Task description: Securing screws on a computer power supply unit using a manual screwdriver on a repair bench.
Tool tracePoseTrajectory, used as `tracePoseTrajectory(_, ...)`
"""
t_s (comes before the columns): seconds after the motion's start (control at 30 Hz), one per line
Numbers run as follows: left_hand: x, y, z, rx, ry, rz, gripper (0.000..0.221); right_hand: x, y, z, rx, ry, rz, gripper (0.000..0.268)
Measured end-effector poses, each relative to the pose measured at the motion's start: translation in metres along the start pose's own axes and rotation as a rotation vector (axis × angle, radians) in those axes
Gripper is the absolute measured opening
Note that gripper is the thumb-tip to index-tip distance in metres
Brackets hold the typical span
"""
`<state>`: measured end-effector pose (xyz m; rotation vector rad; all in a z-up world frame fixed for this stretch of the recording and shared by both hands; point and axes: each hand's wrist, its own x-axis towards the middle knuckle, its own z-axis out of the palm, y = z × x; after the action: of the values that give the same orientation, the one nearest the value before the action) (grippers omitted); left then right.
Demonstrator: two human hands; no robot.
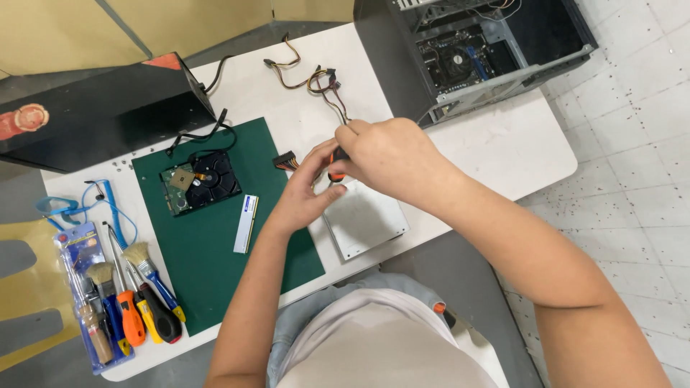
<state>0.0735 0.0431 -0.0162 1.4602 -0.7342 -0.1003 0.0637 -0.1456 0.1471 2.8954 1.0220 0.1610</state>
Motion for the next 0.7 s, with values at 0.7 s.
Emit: tracePoseTrajectory(0.7, -0.01, -0.009, 0.003, 0.091, 0.166, -0.075, 0.082, 0.007, -0.015, -0.027, 0.05, -0.018, 0.016, 0.031)
